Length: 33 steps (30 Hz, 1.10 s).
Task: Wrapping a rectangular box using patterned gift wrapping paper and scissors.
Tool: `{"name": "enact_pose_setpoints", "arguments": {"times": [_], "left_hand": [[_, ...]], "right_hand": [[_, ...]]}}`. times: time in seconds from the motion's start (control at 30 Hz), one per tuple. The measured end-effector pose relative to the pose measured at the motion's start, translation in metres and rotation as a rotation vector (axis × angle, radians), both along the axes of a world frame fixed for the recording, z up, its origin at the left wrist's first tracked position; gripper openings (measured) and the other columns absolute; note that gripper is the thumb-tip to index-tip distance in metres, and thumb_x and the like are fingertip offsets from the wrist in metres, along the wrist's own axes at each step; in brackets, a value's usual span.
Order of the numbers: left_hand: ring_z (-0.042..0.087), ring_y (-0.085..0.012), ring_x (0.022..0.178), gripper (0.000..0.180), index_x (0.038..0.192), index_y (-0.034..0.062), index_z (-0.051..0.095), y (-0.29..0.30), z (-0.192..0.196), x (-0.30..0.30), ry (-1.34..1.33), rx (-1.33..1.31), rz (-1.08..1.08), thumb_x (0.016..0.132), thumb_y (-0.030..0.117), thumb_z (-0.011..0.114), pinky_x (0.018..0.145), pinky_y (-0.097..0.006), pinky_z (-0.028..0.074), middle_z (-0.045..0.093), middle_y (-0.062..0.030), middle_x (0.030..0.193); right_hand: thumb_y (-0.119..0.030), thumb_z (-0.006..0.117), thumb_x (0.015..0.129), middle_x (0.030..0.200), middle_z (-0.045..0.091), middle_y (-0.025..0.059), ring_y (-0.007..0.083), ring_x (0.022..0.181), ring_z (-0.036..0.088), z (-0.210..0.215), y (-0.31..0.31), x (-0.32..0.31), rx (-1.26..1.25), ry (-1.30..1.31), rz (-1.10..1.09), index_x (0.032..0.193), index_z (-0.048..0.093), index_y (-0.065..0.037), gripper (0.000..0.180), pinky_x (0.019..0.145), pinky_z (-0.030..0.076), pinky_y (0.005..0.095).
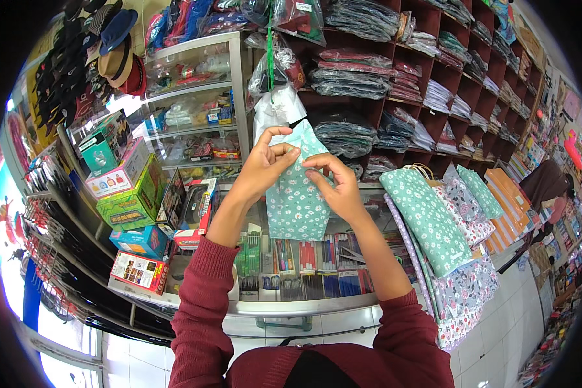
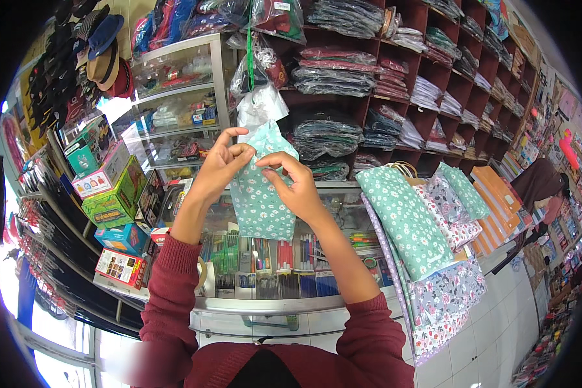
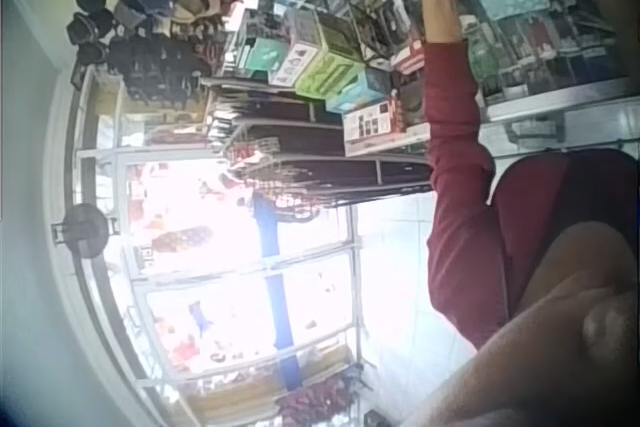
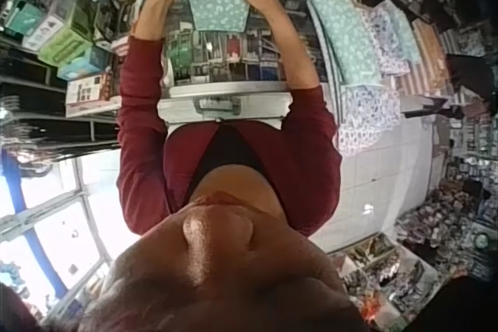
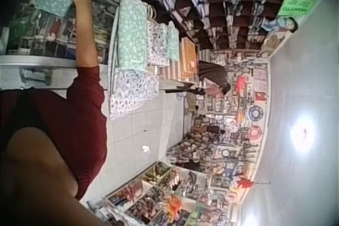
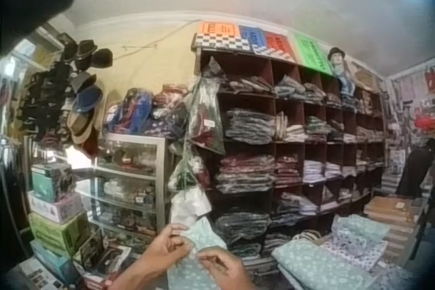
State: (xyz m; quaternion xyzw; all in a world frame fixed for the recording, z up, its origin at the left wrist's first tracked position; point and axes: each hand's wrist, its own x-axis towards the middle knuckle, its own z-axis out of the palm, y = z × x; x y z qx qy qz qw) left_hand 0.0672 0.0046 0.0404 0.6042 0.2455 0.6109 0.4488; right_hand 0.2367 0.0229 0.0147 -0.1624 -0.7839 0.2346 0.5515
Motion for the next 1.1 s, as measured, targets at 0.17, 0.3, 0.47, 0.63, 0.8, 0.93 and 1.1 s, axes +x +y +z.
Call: {"name": "enact_pose_setpoints", "arguments": {"times": [0.17,0.3,0.47,0.63,0.8,0.93,1.1], "left_hand": [[0.054,-0.0075,0.074,0.013,0.089,0.001,0.062,0.003,-0.011,-0.002,0.296,0.297,0.461,0.081,0.01,0.067,0.064,-0.02,0.041,0.06,-0.0023,0.081],[0.058,-0.0132,0.071,0.017,0.087,-0.0008,0.067,-0.013,-0.011,0.008,0.403,0.461,0.549,0.075,0.012,0.071,0.065,-0.024,0.045,0.061,-0.0068,0.079],[0.056,-0.0126,0.07,0.02,0.092,0.0014,0.068,-0.012,-0.014,-0.003,0.535,0.455,0.512,0.075,0.011,0.071,0.064,-0.026,0.044,0.063,-0.0058,0.077],[0.056,-0.0136,0.069,0.019,0.094,0.002,0.068,-0.008,-0.004,-0.006,0.6,0.479,0.45,0.077,0.011,0.069,0.062,-0.027,0.044,0.063,-0.0071,0.078],[0.057,-0.0159,0.068,0.02,0.096,0.0021,0.067,-0.006,-0.003,-0.006,0.76,0.596,0.563,0.079,0.012,0.066,0.061,-0.029,0.045,0.062,-0.008,0.077],[0.057,-0.0156,0.067,0.024,0.099,0.0031,0.067,-0.009,-0.004,-0.002,0.715,0.539,0.523,0.077,0.012,0.068,0.062,-0.029,0.045,0.061,-0.0078,0.076],[0.058,-0.0153,0.067,0.033,0.105,0.0051,0.066,-0.01,-0.01,-0.005,0.571,0.48,0.509,0.073,0.01,0.072,0.062,-0.028,0.046,0.061,-0.0083,0.078]], "right_hand": [[-0.003,0.061,0.08,0.094,0.064,0.0006,0.01,0.078,0.055,0.0,0.0,-0.006,0.026,0.079,0.016,0.1,0.062,-0.006,0.02,0.069,0.04,0.0248],[0.003,0.061,0.079,0.098,0.059,0.0055,0.0104,0.081,0.056,-0.001,0.006,-0.006,0.083,0.14,-0.001,0.102,0.061,-0.003,0.024,0.07,0.044,0.0235],[0.007,0.061,0.078,0.102,0.054,0.0088,0.011,0.081,0.058,-0.001,0.003,-0.009,-0.038,0.266,0.073,0.102,0.06,-0.001,0.026,0.072,0.047,0.0221],[0.009,0.059,0.08,0.107,0.052,0.0088,0.0107,0.087,0.056,0.001,0.013,0.002,0.052,0.036,0.033,0.107,0.057,0.003,0.028,0.077,0.046,0.0225],[0.005,0.058,0.083,0.104,0.054,0.0075,0.0095,0.086,0.055,0.001,0.013,0.001,-0.033,0.1,0.085,0.108,0.057,0.002,0.026,0.075,0.045,0.0224],[-0.004,0.06,0.083,0.094,0.058,0.0059,0.0079,0.079,0.056,0.009,0.013,-0.001,-0.111,0.096,0.09,0.108,0.061,-0.004,0.025,0.064,0.044,0.0206],[-0.003,0.061,0.083,0.093,0.058,0.005,0.0078,0.08,0.056,0.017,0.012,0.001,0.048,-0.04,0.02,0.109,0.061,-0.004,0.026,0.062,0.044,0.0203]]}}
